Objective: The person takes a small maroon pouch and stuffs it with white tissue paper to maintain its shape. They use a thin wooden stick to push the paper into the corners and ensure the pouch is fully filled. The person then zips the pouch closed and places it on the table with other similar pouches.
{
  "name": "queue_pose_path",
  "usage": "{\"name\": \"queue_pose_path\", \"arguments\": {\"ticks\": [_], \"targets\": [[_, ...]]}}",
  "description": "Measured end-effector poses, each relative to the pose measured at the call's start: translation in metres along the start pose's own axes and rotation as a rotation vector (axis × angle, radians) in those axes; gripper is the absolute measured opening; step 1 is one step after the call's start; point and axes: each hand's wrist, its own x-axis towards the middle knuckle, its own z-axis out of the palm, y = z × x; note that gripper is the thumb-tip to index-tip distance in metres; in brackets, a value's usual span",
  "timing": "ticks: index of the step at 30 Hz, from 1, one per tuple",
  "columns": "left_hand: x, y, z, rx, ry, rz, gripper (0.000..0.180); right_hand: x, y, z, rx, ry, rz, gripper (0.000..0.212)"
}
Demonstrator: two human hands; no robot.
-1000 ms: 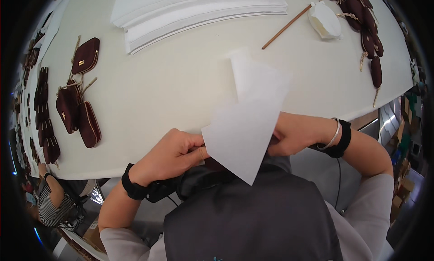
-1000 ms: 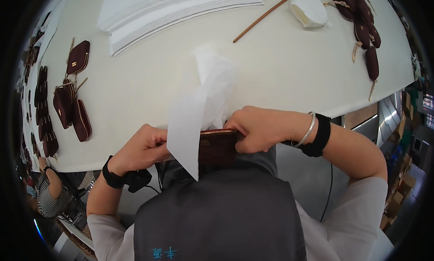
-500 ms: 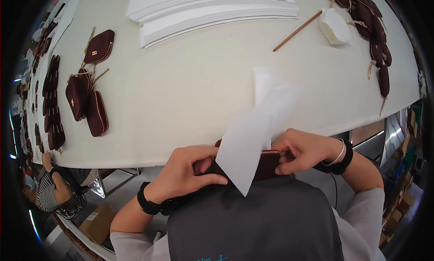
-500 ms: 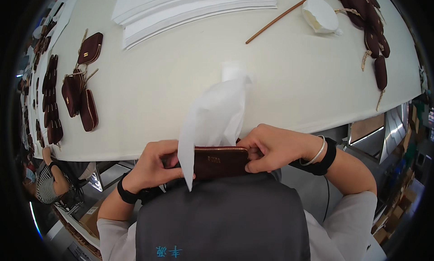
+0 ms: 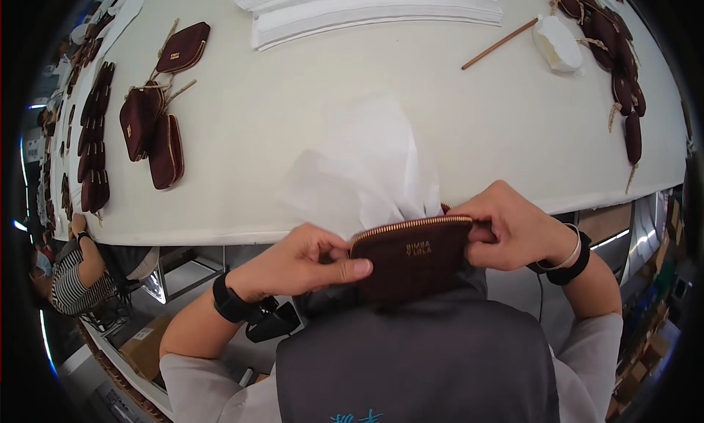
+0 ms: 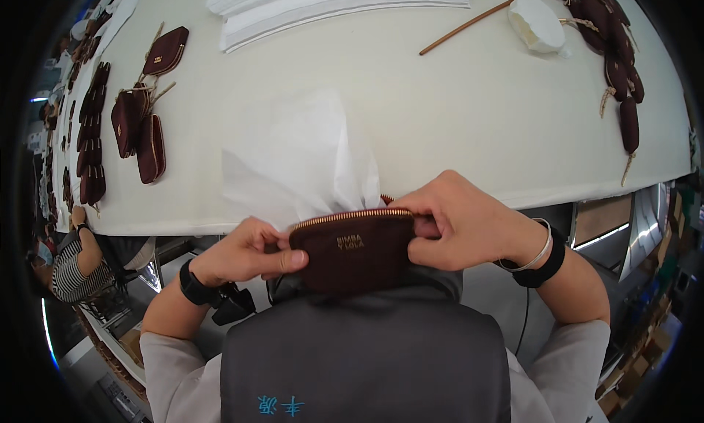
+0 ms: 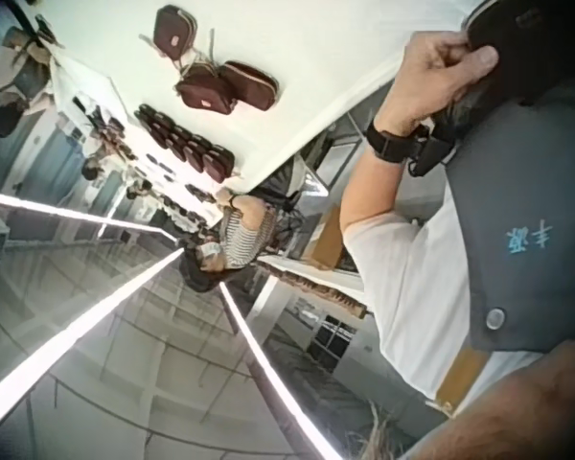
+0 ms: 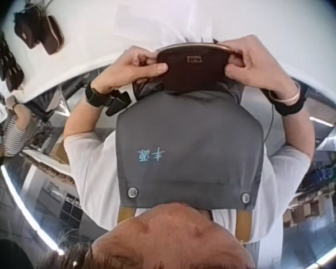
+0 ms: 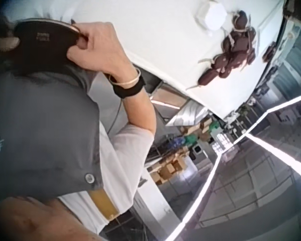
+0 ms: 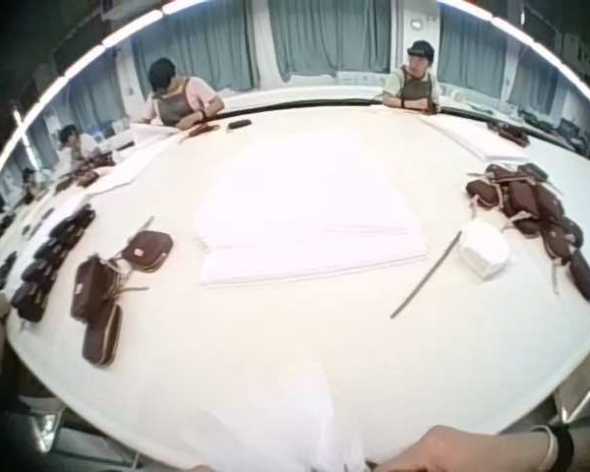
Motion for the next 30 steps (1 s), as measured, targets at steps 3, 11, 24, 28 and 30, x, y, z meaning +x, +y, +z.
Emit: {"name": "queue_pose_path", "arguments": {"ticks": [3,11,24,28,30], "targets": [[0.006,0.016,-0.004,-0.065,0.124,0.277,0.033,0.004,-0.009,-0.002,0.009,0.141,-0.021,0.036],[0.011,0.001,-0.006,0.573,0.388,0.308,0.041,0.009,0.013,0.022,-0.281,0.24,-0.129,0.036],[0.027,-0.022,-0.007,0.669,0.603,0.728,0.039,0.032,0.0,0.023,-0.117,0.583,-0.239,0.037],[0.024,-0.023,-0.005,0.519,0.567,0.617,0.034,0.05,0.015,0.018,-0.451,0.74,-0.663,0.035],[0.022,-0.022,-0.003,0.412,0.519,0.585,0.031,0.036,0.006,0.016,-0.307,0.621,-0.441,0.032]]}}
